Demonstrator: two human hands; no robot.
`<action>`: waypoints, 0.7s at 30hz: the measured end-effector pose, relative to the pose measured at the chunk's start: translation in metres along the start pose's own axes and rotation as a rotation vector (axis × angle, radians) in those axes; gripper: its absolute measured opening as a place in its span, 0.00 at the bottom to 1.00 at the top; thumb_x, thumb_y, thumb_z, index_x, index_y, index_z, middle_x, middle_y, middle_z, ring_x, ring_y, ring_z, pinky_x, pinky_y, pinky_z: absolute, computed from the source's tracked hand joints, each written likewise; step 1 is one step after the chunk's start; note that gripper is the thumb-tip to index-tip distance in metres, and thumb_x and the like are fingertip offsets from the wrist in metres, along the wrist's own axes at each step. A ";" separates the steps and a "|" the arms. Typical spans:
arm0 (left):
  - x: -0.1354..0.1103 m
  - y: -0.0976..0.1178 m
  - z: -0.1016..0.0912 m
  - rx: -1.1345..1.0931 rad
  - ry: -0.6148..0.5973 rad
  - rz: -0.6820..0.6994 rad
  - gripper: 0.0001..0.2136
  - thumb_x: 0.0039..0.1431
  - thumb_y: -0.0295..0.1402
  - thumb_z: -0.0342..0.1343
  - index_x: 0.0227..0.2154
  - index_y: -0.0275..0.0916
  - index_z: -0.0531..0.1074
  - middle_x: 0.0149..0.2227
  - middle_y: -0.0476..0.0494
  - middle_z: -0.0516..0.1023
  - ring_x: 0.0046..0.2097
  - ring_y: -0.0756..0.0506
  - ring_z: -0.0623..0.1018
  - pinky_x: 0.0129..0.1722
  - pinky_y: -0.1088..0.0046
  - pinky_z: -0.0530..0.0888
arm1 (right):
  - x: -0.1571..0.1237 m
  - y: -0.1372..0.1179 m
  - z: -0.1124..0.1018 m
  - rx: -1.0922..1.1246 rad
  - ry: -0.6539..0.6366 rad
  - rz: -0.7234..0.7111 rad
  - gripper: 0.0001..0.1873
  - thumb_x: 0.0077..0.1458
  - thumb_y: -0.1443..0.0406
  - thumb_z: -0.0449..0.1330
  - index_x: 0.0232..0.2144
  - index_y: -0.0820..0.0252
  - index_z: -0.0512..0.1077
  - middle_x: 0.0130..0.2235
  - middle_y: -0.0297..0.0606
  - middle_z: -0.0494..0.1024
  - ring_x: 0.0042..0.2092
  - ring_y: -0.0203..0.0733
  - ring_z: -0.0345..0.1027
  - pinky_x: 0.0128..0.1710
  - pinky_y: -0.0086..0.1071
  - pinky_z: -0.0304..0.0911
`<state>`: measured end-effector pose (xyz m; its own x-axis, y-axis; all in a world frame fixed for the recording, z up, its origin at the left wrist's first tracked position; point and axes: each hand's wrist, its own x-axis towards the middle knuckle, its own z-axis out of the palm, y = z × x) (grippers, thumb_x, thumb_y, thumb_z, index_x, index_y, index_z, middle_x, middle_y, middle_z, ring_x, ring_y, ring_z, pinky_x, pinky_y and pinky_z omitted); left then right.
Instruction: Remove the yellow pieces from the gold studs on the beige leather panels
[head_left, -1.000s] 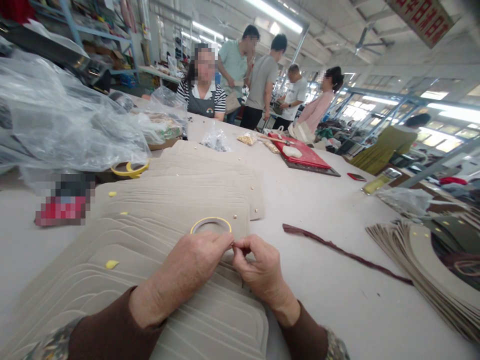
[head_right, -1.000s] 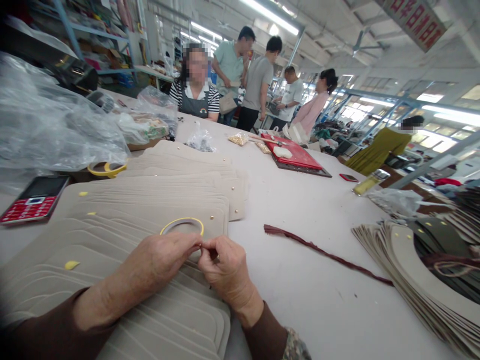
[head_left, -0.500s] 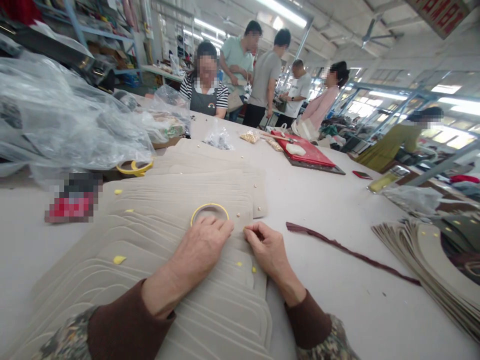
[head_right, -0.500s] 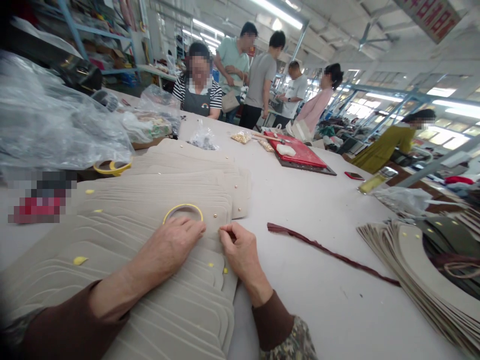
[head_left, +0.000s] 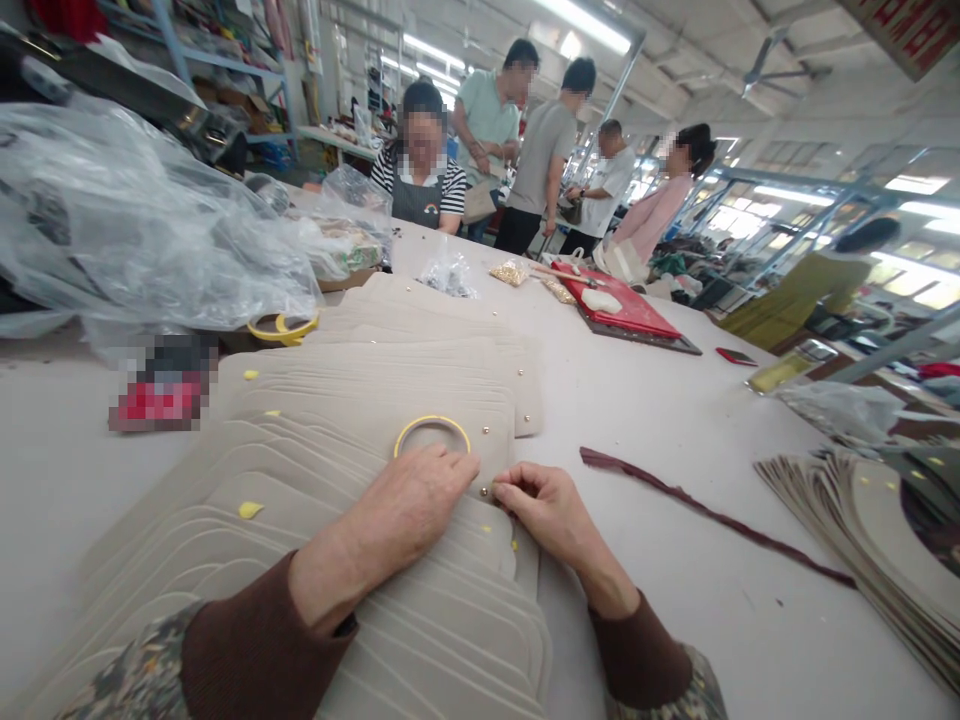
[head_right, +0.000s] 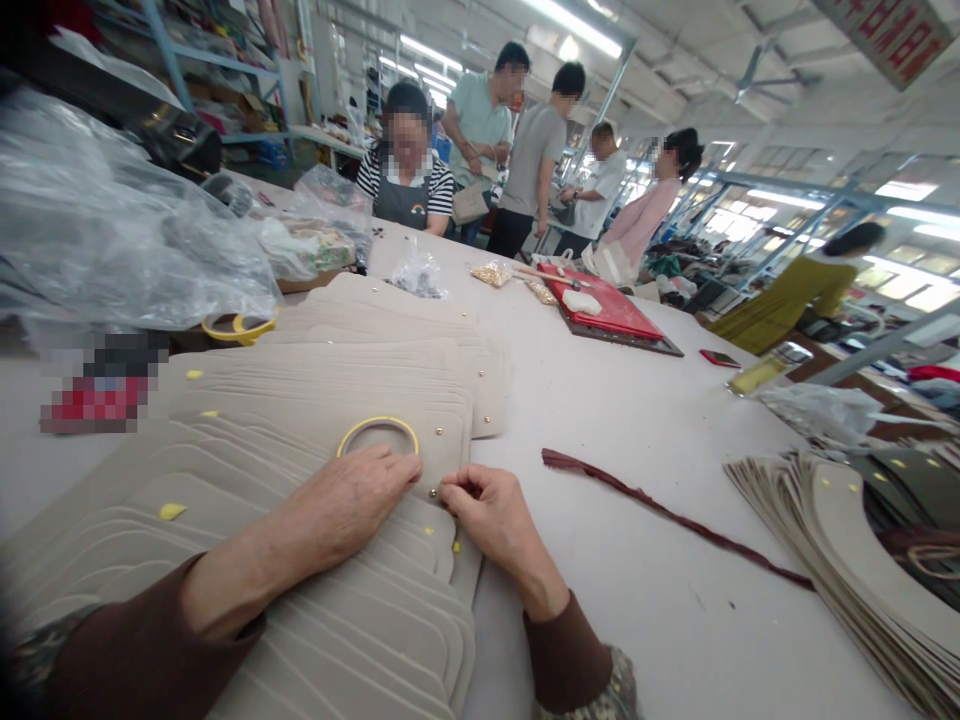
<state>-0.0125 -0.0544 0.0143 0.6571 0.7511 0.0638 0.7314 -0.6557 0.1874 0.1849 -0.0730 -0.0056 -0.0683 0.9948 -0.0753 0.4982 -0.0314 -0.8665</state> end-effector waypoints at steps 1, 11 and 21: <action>0.000 0.000 0.001 -0.005 0.005 0.000 0.08 0.63 0.24 0.43 0.35 0.40 0.66 0.33 0.45 0.74 0.36 0.43 0.72 0.32 0.67 0.65 | 0.000 -0.001 0.001 -0.054 0.004 -0.026 0.07 0.50 0.66 0.59 0.25 0.63 0.77 0.23 0.33 0.77 0.24 0.33 0.64 0.25 0.25 0.58; -0.001 0.000 0.000 -0.040 0.004 -0.001 0.08 0.63 0.24 0.43 0.34 0.40 0.66 0.34 0.46 0.74 0.36 0.42 0.72 0.33 0.66 0.67 | 0.001 -0.004 0.009 -0.367 -0.028 -0.233 0.08 0.52 0.71 0.57 0.25 0.60 0.76 0.26 0.34 0.79 0.28 0.36 0.70 0.30 0.27 0.60; -0.002 0.001 -0.002 -0.029 -0.001 -0.012 0.09 0.63 0.24 0.43 0.35 0.40 0.67 0.33 0.45 0.74 0.36 0.42 0.72 0.33 0.66 0.67 | -0.002 0.000 0.007 -0.260 0.120 -0.126 0.09 0.53 0.66 0.61 0.38 0.60 0.74 0.23 0.31 0.77 0.24 0.37 0.68 0.27 0.28 0.60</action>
<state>-0.0132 -0.0561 0.0165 0.6486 0.7587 0.0608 0.7335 -0.6444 0.2164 0.1786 -0.0756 -0.0086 -0.0490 0.9941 0.0970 0.6980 0.1035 -0.7086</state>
